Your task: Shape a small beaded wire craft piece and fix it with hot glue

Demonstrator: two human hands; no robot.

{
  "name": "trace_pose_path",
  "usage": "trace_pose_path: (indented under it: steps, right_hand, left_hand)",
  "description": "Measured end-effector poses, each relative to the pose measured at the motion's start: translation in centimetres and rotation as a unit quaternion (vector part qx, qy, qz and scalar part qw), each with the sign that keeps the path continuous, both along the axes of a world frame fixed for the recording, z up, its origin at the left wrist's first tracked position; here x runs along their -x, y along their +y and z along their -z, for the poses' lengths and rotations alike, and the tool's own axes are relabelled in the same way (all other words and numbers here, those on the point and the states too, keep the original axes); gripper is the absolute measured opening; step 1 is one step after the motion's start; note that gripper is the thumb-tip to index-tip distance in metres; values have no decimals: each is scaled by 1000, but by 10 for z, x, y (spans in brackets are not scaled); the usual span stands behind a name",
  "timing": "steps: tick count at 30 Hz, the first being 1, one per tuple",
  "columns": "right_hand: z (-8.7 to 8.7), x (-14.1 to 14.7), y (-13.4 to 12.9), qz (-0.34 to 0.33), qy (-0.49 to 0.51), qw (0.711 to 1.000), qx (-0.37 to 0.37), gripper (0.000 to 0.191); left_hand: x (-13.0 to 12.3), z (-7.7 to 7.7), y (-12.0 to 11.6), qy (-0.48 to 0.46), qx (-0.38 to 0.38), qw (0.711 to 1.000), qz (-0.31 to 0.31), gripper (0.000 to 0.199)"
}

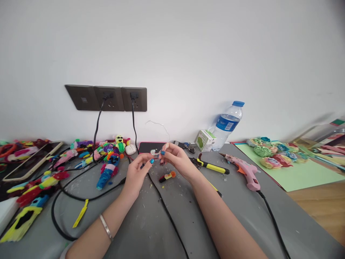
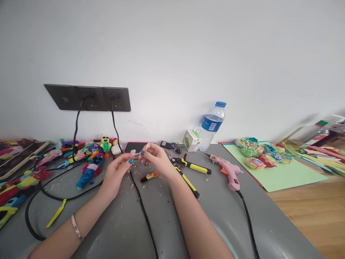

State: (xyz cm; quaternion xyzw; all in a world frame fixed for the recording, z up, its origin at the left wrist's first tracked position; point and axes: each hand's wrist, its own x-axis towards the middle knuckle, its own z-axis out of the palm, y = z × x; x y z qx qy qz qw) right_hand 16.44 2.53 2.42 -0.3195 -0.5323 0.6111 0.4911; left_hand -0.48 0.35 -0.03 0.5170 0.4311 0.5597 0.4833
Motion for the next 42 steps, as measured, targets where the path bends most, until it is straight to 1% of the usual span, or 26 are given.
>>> trace_pose_path:
  steps: [6, 10, 17, 22, 24, 26, 29, 32, 38, 42]
  right_hand:
    - [-1, 1, -3, -52, -41, 998, -1, 24]
    - [-2, 1, -3, -59, -52, 997, 7, 24]
    - [-3, 0, -3, -24, -41, 999, -14, 28]
    - [-3, -2, -3, -32, -49, 998, -22, 25]
    - [-2, -2, -3, -36, -51, 998, -21, 25]
    - [-1, -2, -2, -28, -44, 998, -20, 25]
    - [-1, -2, -1, -12, -22, 1000, -19, 26]
    - [-1, -1, -1, -11, -17, 1000, -17, 26]
    - [-2, -1, -3, -52, -50, 997, -21, 25]
    - [-4, -1, -5, -66, -54, 996, -15, 23]
  left_hand:
    - [-1, 4, 1, -52, 72, 996, -17, 37]
    - [0, 2, 1, -63, 70, 995, -13, 35]
    - [-1, -7, -3, -32, 54, 997, 46, 32]
    - [-2, -9, -5, -22, 46, 992, 115, 39]
    - [-3, -8, -6, -21, 45, 991, 121, 40]
    - [-4, -6, -5, -31, 55, 992, 109, 38]
    - [-4, -3, -3, -60, 78, 993, 71, 31]
    - [-3, -2, -1, -93, 93, 990, 43, 37]
    - [-5, -3, -1, -127, 114, 985, 11, 41]
    - [-5, -7, -2, -130, 115, 985, 14, 38]
